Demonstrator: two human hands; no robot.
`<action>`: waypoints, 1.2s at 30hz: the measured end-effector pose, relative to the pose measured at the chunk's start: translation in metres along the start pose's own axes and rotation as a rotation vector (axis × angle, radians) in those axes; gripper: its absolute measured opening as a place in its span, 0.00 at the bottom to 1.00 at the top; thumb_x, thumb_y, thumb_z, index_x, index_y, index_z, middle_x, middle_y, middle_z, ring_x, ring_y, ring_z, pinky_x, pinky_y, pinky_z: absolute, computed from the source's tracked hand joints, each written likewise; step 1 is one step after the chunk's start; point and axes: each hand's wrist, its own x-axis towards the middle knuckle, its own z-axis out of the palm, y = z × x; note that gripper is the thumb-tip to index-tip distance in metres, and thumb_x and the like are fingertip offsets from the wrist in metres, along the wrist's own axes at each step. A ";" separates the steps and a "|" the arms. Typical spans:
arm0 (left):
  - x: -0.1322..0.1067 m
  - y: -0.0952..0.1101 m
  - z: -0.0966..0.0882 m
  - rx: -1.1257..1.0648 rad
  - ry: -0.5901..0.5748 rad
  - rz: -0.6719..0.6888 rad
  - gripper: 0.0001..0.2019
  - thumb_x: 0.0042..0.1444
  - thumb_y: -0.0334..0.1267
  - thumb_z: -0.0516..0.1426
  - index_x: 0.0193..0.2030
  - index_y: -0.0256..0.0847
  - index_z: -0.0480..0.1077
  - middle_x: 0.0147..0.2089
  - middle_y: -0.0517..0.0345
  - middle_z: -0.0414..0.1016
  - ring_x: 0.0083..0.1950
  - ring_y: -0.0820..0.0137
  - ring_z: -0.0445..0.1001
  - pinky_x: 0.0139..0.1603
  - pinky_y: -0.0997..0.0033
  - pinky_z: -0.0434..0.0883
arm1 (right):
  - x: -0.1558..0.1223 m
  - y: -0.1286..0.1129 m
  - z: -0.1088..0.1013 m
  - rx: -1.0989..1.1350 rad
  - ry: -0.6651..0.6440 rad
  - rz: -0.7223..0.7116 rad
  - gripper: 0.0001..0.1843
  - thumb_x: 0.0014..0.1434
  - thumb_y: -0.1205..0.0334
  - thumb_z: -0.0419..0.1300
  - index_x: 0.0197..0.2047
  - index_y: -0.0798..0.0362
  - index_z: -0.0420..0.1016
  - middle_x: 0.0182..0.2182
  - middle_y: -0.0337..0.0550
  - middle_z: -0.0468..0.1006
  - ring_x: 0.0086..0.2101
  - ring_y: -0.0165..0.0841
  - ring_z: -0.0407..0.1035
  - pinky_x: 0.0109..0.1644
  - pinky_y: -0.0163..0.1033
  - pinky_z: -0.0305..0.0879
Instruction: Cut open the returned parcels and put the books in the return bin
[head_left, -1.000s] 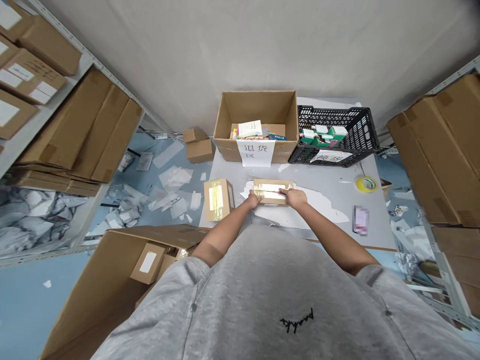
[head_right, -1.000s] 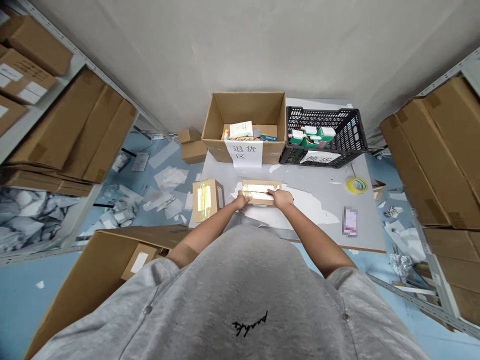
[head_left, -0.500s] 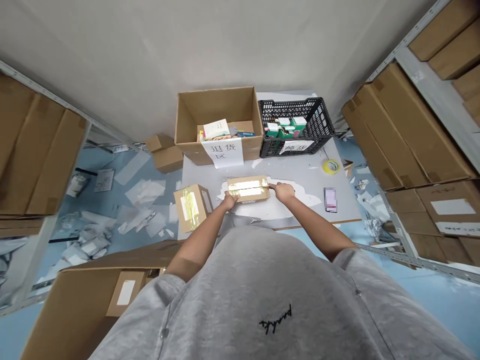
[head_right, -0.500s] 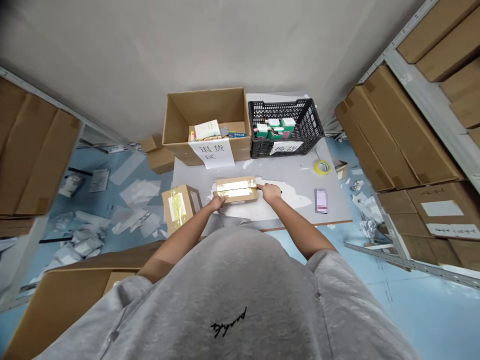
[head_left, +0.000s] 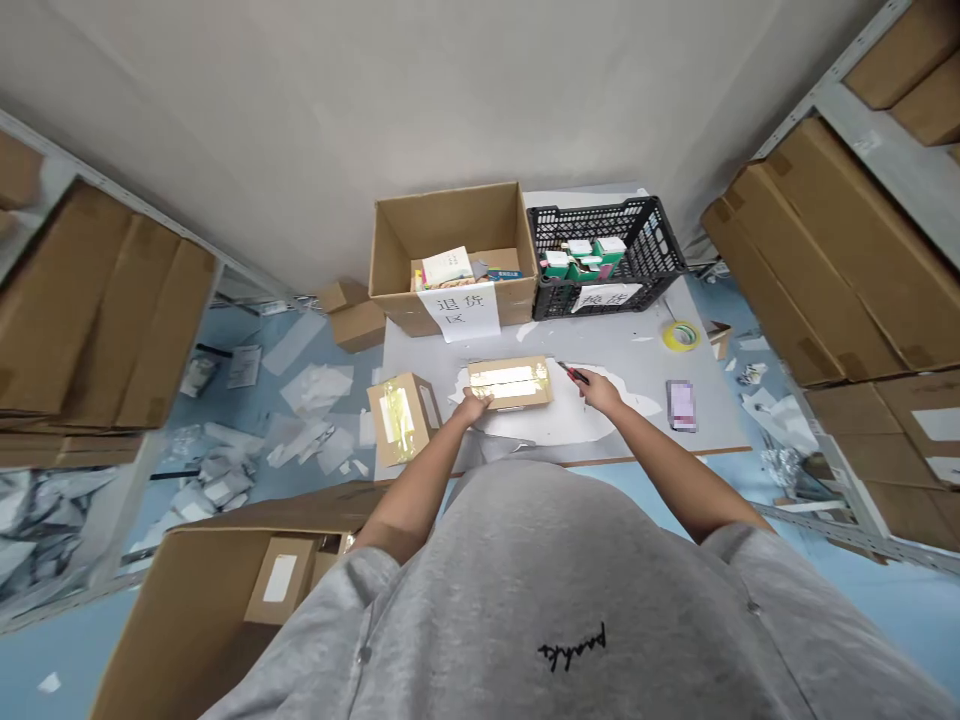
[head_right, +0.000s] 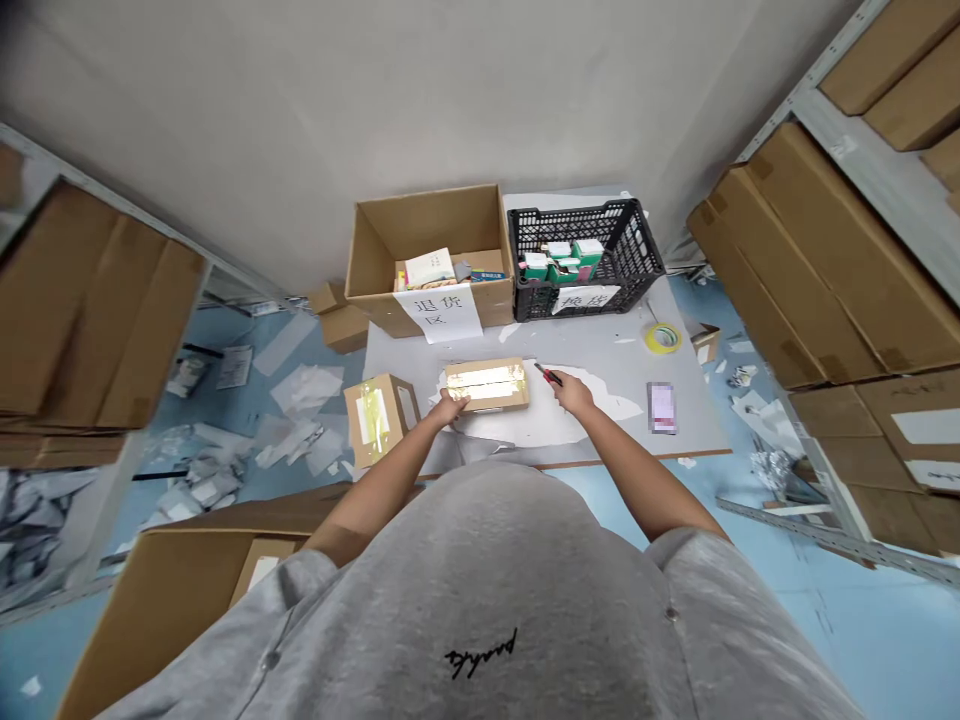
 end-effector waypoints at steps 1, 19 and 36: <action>-0.001 0.002 0.000 0.019 0.002 -0.012 0.44 0.63 0.58 0.60 0.73 0.35 0.45 0.61 0.33 0.74 0.61 0.53 0.75 0.56 0.61 0.70 | 0.001 -0.003 0.004 0.175 -0.006 0.066 0.21 0.75 0.51 0.52 0.66 0.46 0.69 0.33 0.41 0.81 0.30 0.35 0.79 0.39 0.39 0.75; 0.023 0.095 0.035 0.520 0.141 0.719 0.34 0.68 0.55 0.54 0.79 0.52 0.55 0.73 0.44 0.61 0.74 0.47 0.51 0.77 0.45 0.40 | 0.017 -0.043 0.081 0.520 0.037 0.300 0.19 0.69 0.45 0.62 0.50 0.53 0.70 0.20 0.34 0.73 0.21 0.35 0.75 0.24 0.37 0.75; 0.048 0.110 0.018 0.666 -0.051 0.711 0.32 0.70 0.55 0.54 0.74 0.39 0.60 0.62 0.29 0.68 0.66 0.43 0.67 0.67 0.47 0.61 | 0.025 -0.039 0.079 0.414 0.045 0.325 0.20 0.72 0.48 0.59 0.56 0.55 0.70 0.28 0.46 0.81 0.24 0.36 0.78 0.25 0.36 0.74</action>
